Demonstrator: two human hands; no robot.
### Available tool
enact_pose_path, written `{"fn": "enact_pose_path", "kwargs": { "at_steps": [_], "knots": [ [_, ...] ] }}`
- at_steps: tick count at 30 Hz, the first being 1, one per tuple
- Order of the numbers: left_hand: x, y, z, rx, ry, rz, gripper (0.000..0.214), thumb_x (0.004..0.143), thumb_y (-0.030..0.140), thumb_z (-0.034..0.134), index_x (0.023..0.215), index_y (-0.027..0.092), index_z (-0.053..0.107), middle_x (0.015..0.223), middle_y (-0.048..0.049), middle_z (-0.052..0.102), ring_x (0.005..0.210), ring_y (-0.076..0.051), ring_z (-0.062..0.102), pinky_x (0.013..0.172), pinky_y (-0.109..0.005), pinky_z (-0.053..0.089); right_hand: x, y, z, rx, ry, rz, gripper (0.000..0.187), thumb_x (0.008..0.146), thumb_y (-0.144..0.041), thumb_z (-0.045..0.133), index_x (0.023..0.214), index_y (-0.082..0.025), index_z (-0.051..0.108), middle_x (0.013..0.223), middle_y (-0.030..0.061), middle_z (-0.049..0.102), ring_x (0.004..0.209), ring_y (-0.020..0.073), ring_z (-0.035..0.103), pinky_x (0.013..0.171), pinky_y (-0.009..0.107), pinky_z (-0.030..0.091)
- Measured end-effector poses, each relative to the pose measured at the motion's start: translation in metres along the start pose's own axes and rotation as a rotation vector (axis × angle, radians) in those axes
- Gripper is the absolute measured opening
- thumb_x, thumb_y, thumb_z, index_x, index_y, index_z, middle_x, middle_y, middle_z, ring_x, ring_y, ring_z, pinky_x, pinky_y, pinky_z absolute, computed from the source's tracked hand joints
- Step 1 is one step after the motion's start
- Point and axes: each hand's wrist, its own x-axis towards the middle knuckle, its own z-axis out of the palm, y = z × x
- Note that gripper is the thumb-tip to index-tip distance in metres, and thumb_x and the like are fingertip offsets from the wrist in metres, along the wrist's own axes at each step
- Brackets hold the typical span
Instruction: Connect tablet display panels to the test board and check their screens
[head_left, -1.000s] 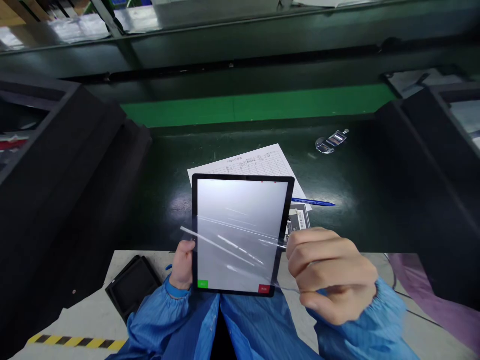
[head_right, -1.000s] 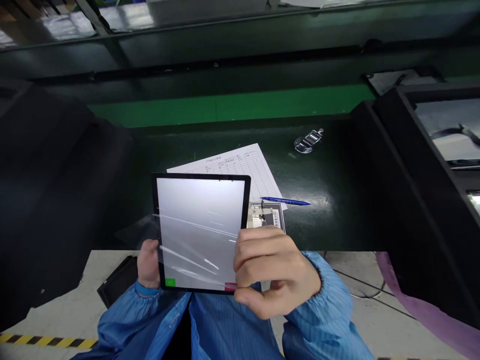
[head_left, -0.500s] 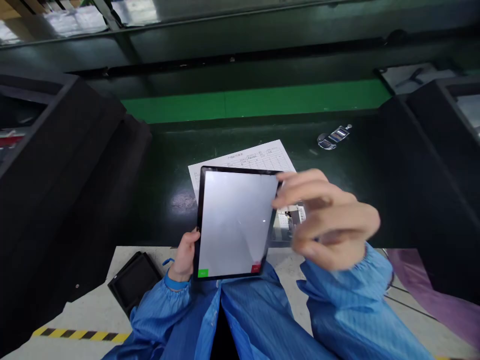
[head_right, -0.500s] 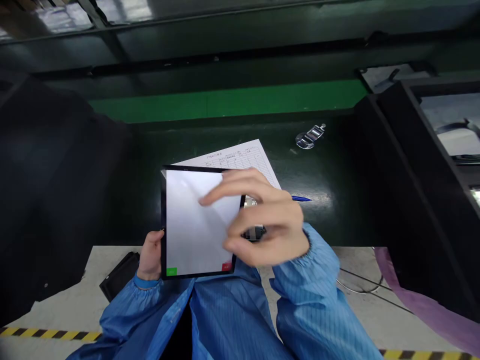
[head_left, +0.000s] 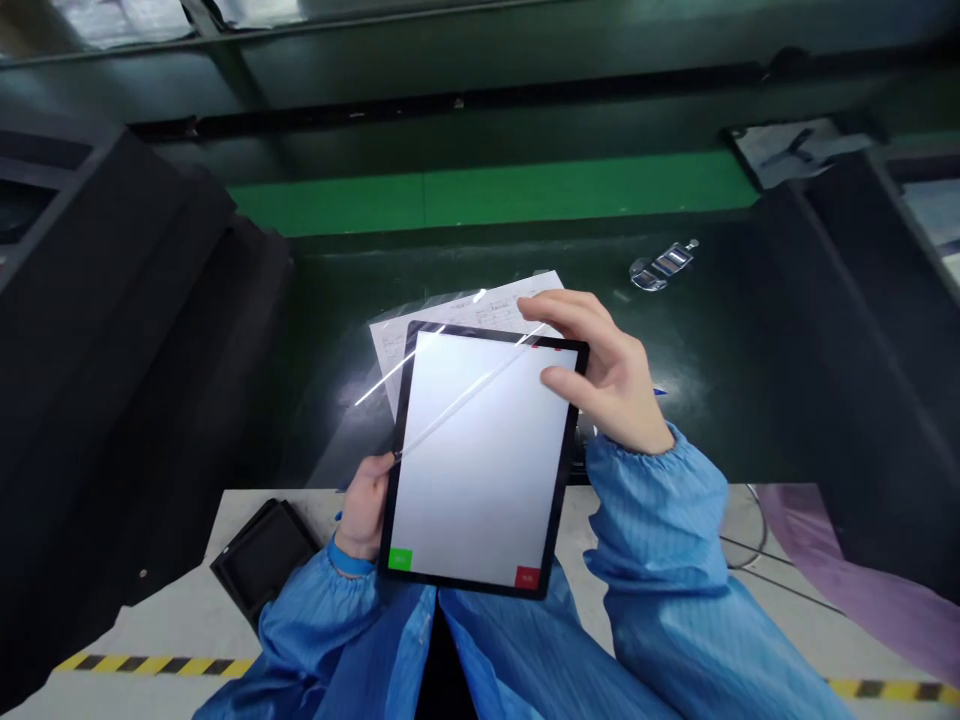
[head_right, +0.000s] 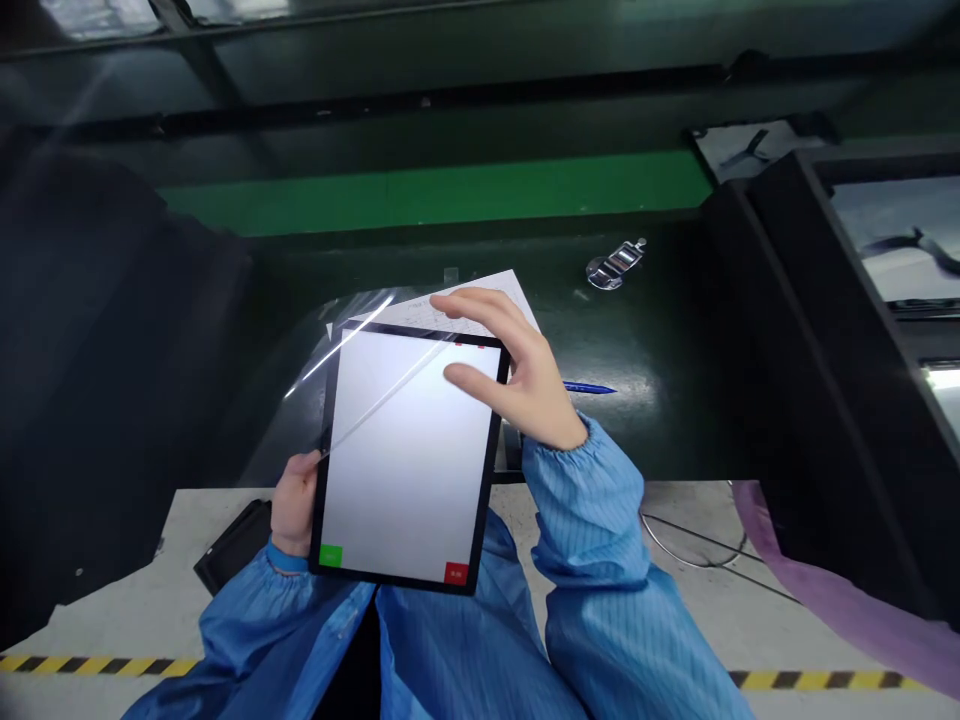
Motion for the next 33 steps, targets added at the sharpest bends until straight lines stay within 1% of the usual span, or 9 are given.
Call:
{"fn": "enact_pose_path", "kwargs": {
  "at_steps": [5, 9, 12, 15, 19, 25, 29, 31, 33],
  "knots": [
    [-0.004, 0.003, 0.008, -0.022, -0.015, 0.012, 0.027, 0.081, 0.03, 0.06, 0.1, 0.018, 0.074, 0.094, -0.0049, 0.078, 0.11, -0.031, 0.068, 0.095, -0.039, 0.055, 0.005, 0.015, 0.009, 0.134, 0.049, 0.079, 0.053, 0.09, -0.065, 0.047, 0.121, -0.028, 0.067, 0.128, 0.006, 0.06, 0.117, 0.0291, 0.059, 0.104, 0.047, 0.047],
    [-0.01, 0.007, 0.017, -0.045, -0.062, 0.012, 0.036, 0.087, 0.028, 0.059, 0.121, 0.02, 0.069, 0.101, -0.0035, 0.077, 0.109, -0.03, 0.069, 0.092, -0.036, 0.057, 0.007, 0.027, 0.019, 0.232, 0.101, 0.1, 0.047, 0.094, -0.06, 0.042, 0.117, -0.028, 0.069, 0.128, 0.004, 0.062, 0.109, 0.0251, 0.064, 0.103, 0.045, 0.049],
    [-0.012, 0.006, 0.02, -0.061, 0.057, 0.171, 0.036, 0.087, 0.013, 0.06, 0.118, 0.025, 0.071, 0.09, 0.0036, 0.078, 0.1, -0.023, 0.073, 0.083, -0.026, 0.06, 0.009, 0.037, 0.026, 0.289, 0.124, 0.141, 0.048, 0.096, -0.059, 0.038, 0.114, -0.027, 0.07, 0.127, 0.0035, 0.063, 0.106, 0.0234, 0.066, 0.102, 0.045, 0.049],
    [-0.011, 0.004, 0.019, -0.053, 0.233, 0.358, 0.052, 0.081, -0.006, 0.058, 0.113, 0.031, 0.074, 0.08, 0.0123, 0.077, 0.089, -0.014, 0.074, 0.073, -0.012, 0.057, 0.01, 0.045, 0.032, 0.311, 0.118, 0.194, 0.054, 0.094, -0.063, 0.035, 0.112, -0.025, 0.07, 0.125, 0.0042, 0.065, 0.107, 0.0232, 0.067, 0.102, 0.044, 0.048],
    [-0.01, 0.004, 0.022, -0.043, 0.333, 0.392, 0.056, 0.076, -0.013, 0.057, 0.107, 0.029, 0.076, 0.08, 0.0138, 0.077, 0.081, -0.01, 0.074, 0.067, -0.007, 0.054, 0.012, 0.052, 0.036, 0.392, 0.105, 0.233, 0.055, 0.093, -0.064, 0.037, 0.11, -0.024, 0.07, 0.122, 0.005, 0.067, 0.107, 0.0223, 0.067, 0.102, 0.042, 0.048],
    [-0.007, 0.0, 0.022, -0.044, 0.262, 0.29, 0.027, 0.083, 0.003, 0.064, 0.094, 0.023, 0.078, 0.086, 0.0101, 0.078, 0.105, -0.017, 0.07, 0.083, -0.015, 0.057, 0.014, 0.053, 0.041, 0.465, 0.113, 0.299, 0.06, 0.091, -0.068, 0.037, 0.107, -0.021, 0.071, 0.112, 0.006, 0.071, 0.107, 0.0236, 0.066, 0.103, 0.042, 0.046],
    [-0.001, -0.008, 0.012, 0.037, 0.484, 0.485, 0.034, 0.074, -0.003, 0.067, 0.087, 0.027, 0.077, 0.097, 0.0153, 0.076, 0.125, -0.014, 0.058, 0.094, -0.01, 0.05, 0.014, 0.051, 0.043, 0.474, 0.12, 0.335, 0.065, 0.09, -0.072, 0.035, 0.105, -0.021, 0.071, 0.113, 0.0068, 0.071, 0.108, 0.0248, 0.066, 0.104, 0.043, 0.046],
    [0.0, -0.011, 0.008, 0.129, 0.579, 0.531, 0.034, 0.074, -0.001, 0.069, 0.091, 0.027, 0.076, 0.105, 0.0151, 0.075, 0.134, -0.017, 0.05, 0.102, -0.016, 0.049, 0.014, 0.051, 0.043, 0.459, 0.107, 0.353, 0.068, 0.089, -0.073, 0.033, 0.107, -0.02, 0.071, 0.108, 0.0073, 0.072, 0.109, 0.0249, 0.065, 0.106, 0.044, 0.045],
    [0.001, -0.012, 0.005, 0.217, 0.589, 0.521, 0.031, 0.075, 0.004, 0.07, 0.096, 0.027, 0.075, 0.111, 0.0137, 0.073, 0.139, -0.021, 0.044, 0.109, -0.025, 0.047, 0.014, 0.05, 0.042, 0.449, 0.103, 0.364, 0.067, 0.091, -0.071, 0.031, 0.108, -0.019, 0.07, 0.108, 0.0079, 0.072, 0.109, 0.0245, 0.065, 0.106, 0.044, 0.045]
  ]
}}
